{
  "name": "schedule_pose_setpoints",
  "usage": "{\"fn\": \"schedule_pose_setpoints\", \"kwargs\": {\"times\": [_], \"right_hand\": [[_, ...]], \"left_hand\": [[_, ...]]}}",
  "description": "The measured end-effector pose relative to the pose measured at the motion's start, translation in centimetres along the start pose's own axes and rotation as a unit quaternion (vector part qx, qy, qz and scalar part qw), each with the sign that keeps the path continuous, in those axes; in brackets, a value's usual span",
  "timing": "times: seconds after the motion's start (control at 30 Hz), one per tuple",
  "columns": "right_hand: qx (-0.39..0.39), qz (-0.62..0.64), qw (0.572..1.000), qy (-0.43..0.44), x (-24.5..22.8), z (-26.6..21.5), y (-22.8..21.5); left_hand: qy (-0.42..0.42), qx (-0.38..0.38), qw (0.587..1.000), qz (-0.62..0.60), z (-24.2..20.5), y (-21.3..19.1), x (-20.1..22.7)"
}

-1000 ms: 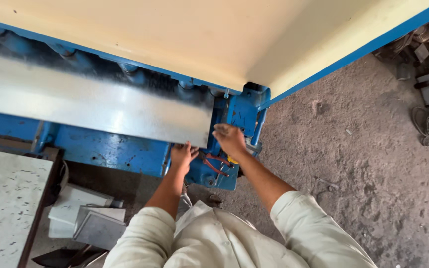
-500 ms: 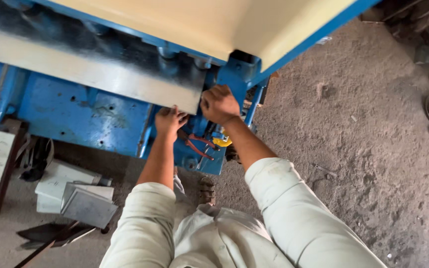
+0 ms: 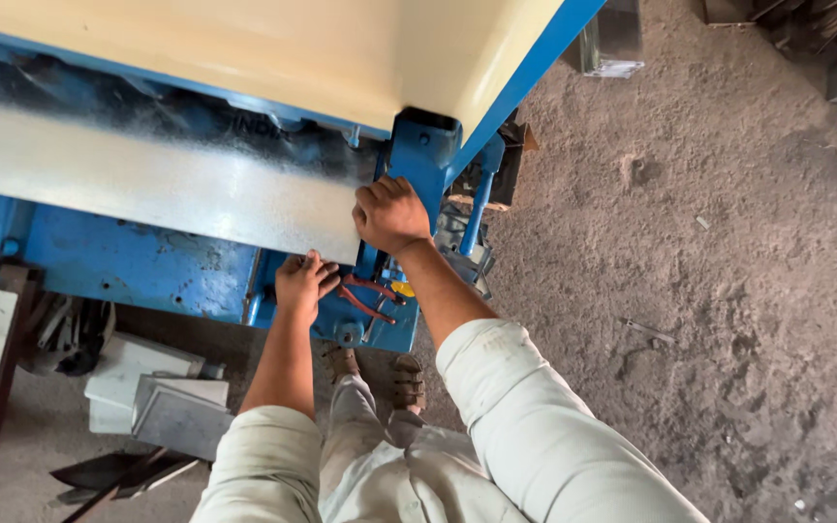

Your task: The person repeatedly picks up rectangular metal sheets from a table and feeds them into a blue industrial bending machine. They align each sheet, operate the machine to bend the edge, and then place the finished piece onto a growing stack. The process is repeated for multiple sheets throughout the clip.

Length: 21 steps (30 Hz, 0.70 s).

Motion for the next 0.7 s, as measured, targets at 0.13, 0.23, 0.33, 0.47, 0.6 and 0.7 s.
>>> {"fn": "schedule_pose_setpoints", "kwargs": {"times": [0.13,0.23,0.33,0.47,0.6,0.7], "right_hand": [[0.012,0.007,1.0,-0.005,-0.2,-0.1,-0.1],[0.021,0.009,1.0,-0.009,0.0,0.1,-0.2],[0.033,0.024,0.999,-0.008,-0.2,-1.0,-0.4],[0.039,0.01,0.999,-0.007,0.0,0.4,-0.4],[0.02,-0.002,1.0,0.007,-0.3,0.0,0.0],[0.018,-0.015,1.0,0.006,-0.3,0.1,0.3]], "left_hand": [[0.007,0.008,1.0,0.01,0.6,0.0,-0.3],[0.017,0.01,1.0,0.01,1.4,0.0,0.3],[0.02,-0.007,1.0,-0.017,0.4,-0.7,-0.1],[0.03,-0.011,0.999,0.003,0.6,-0.7,1.0],[0.01,-0.02,1.0,0.001,0.3,-1.1,0.1],[0.009,-0.008,1.0,-0.001,0.8,-1.3,-0.1]]}}
Point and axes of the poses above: each hand's wrist, its own z-axis towards the middle knuckle, its own y-axis out of the palm, x = y × z, the point moved 1 cm from there along z, towards the middle knuckle, and after that the axes turned 5 degrees about -x, right-handed, at the moved point
